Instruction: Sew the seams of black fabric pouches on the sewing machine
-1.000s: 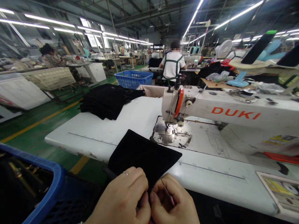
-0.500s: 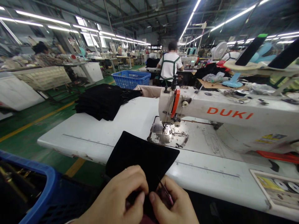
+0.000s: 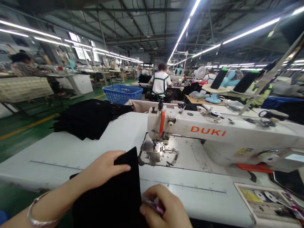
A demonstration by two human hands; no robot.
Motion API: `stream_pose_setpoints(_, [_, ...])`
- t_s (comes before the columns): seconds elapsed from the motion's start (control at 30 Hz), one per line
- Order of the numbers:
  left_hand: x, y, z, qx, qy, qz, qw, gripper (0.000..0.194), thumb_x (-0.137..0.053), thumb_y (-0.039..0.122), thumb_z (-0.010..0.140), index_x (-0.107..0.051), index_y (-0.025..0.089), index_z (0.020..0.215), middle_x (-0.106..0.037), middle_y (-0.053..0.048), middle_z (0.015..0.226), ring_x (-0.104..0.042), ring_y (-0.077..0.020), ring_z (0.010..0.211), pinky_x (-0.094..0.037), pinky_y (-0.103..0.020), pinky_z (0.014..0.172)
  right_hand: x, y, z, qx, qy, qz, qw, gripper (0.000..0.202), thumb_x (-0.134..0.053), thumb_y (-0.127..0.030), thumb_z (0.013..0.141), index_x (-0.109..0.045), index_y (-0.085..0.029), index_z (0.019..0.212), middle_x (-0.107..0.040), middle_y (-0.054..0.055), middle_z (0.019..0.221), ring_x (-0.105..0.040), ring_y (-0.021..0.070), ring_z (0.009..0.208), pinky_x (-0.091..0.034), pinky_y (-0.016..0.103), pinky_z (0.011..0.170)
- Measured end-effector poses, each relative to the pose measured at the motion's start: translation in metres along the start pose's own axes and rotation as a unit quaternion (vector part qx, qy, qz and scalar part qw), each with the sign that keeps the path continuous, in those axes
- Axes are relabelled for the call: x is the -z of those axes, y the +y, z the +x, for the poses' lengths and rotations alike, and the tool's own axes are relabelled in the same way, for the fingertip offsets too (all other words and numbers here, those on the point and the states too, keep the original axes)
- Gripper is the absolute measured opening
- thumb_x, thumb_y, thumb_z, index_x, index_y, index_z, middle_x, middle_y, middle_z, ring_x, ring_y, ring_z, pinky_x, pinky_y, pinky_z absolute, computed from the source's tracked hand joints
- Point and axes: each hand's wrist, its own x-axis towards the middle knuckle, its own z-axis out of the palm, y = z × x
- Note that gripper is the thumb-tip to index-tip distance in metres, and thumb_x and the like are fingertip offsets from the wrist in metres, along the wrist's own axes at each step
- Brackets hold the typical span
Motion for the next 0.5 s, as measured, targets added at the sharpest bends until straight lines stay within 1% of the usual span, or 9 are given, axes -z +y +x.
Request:
stream_pose_setpoints(0.07, [0.009, -0.009, 0.022, -0.02, 0.032, 0.091, 0.995, 0.023, -0.063, 0.037, 0.089, -0.073, 0.019, 0.098, -0.077, -0.003, 0.097, -0.07, -0.0265, 0.089, -0.051, -0.031, 0.082, 0.025, 0.013, 0.016, 0.03, 0.027, -0.088, 0.995, 0.016, -0.065, -0.028, 0.086, -0.065, -0.025, 0.102, -0.067, 0.001, 0.087, -0.065, 0.019, 0.075, -0.049, 0.027, 0.068])
stream_pose_setpoints(0.13, [0.014, -0.017, 0.051, -0.032, 0.041, 0.13, 0.99, 0.022, -0.066, 0.036, 0.087, -0.073, 0.018, 0.097, -0.076, -0.005, 0.098, -0.069, -0.0284, 0.091, -0.049, -0.032, 0.083, 0.049, 0.031, 0.029, 0.04, 0.059, -0.203, 0.977, 0.015, -0.054, -0.031, 0.095, -0.063, -0.023, 0.105, -0.065, 0.005, 0.093, -0.065, 0.0222, 0.08, -0.05, 0.032, 0.072])
stream_pose_setpoints(0.17, [0.014, -0.02, 0.066, -0.036, 0.049, 0.14, 0.988, 0.022, -0.066, 0.034, 0.086, -0.073, 0.017, 0.097, -0.076, -0.007, 0.099, -0.068, -0.0296, 0.093, -0.049, -0.033, 0.085, 0.06, 0.041, 0.035, 0.042, 0.067, -0.253, 0.964, 0.017, -0.051, -0.031, 0.098, -0.062, -0.022, 0.106, -0.064, 0.006, 0.094, -0.064, 0.0232, 0.081, -0.05, 0.035, 0.073])
stream_pose_setpoints(0.23, [0.01, -0.022, 0.095, -0.047, 0.073, 0.167, 0.982, 0.023, -0.067, 0.031, 0.087, -0.071, 0.015, 0.102, -0.074, -0.011, 0.104, -0.066, -0.0318, 0.1, -0.046, -0.037, 0.092, 0.077, 0.059, 0.042, 0.067, 0.076, -0.328, 0.939, 0.018, -0.053, -0.031, 0.098, -0.062, -0.02, 0.108, -0.064, 0.009, 0.098, -0.063, 0.0268, 0.088, -0.05, 0.041, 0.079])
stream_pose_setpoints(0.3, [0.003, -0.019, 0.113, -0.06, 0.101, 0.193, 0.974, 0.029, -0.067, 0.027, 0.087, -0.066, 0.012, 0.112, -0.069, -0.015, 0.114, -0.06, -0.034, 0.111, -0.041, -0.043, 0.101, 0.089, 0.07, 0.046, 0.108, 0.084, -0.367, 0.92, 0.025, -0.06, -0.031, 0.094, -0.061, -0.019, 0.116, -0.064, 0.012, 0.108, -0.06, 0.0313, 0.1, -0.048, 0.048, 0.088])
stream_pose_setpoints(0.33, [-0.003, -0.016, 0.117, -0.068, 0.112, 0.204, 0.97, 0.031, -0.065, 0.024, 0.088, -0.064, 0.011, 0.115, -0.067, -0.016, 0.119, -0.057, -0.0346, 0.116, -0.038, -0.046, 0.105, 0.093, 0.072, 0.048, 0.131, 0.083, -0.373, 0.915, 0.029, -0.062, -0.031, 0.093, -0.06, -0.019, 0.12, -0.063, 0.013, 0.113, -0.058, 0.0326, 0.105, -0.047, 0.051, 0.09])
stream_pose_setpoints(0.4, [-0.015, -0.009, 0.111, -0.091, 0.112, 0.221, 0.965, 0.028, -0.06, 0.019, 0.092, -0.063, 0.012, 0.119, -0.063, -0.017, 0.124, -0.054, -0.0331, 0.121, -0.035, -0.049, 0.109, 0.098, 0.068, 0.054, 0.173, 0.056, -0.357, 0.916, 0.029, -0.059, -0.025, 0.095, -0.058, -0.02, 0.123, -0.063, 0.011, 0.118, -0.058, 0.0307, 0.108, -0.047, 0.05, 0.091])
stream_pose_setpoints(0.43, [-0.022, -0.006, 0.103, -0.103, 0.102, 0.226, 0.963, 0.026, -0.056, 0.018, 0.094, -0.065, 0.013, 0.118, -0.064, -0.016, 0.125, -0.055, -0.0314, 0.121, -0.036, -0.048, 0.11, 0.099, 0.063, 0.058, 0.19, 0.03, -0.339, 0.921, 0.027, -0.054, -0.018, 0.095, -0.059, -0.021, 0.122, -0.064, 0.01, 0.118, -0.058, 0.0283, 0.107, -0.047, 0.047, 0.091])
stream_pose_setpoints(0.5, [-0.037, -0.003, 0.082, -0.125, 0.061, 0.232, 0.963, 0.027, -0.052, 0.016, 0.097, -0.068, 0.016, 0.119, -0.065, -0.012, 0.127, -0.057, -0.027, 0.122, -0.039, -0.043, 0.11, 0.097, 0.047, 0.07, 0.214, -0.038, -0.295, 0.93, 0.035, -0.048, -0.007, 0.092, -0.06, -0.021, 0.122, -0.065, 0.007, 0.119, -0.059, 0.0242, 0.107, -0.048, 0.043, 0.093])
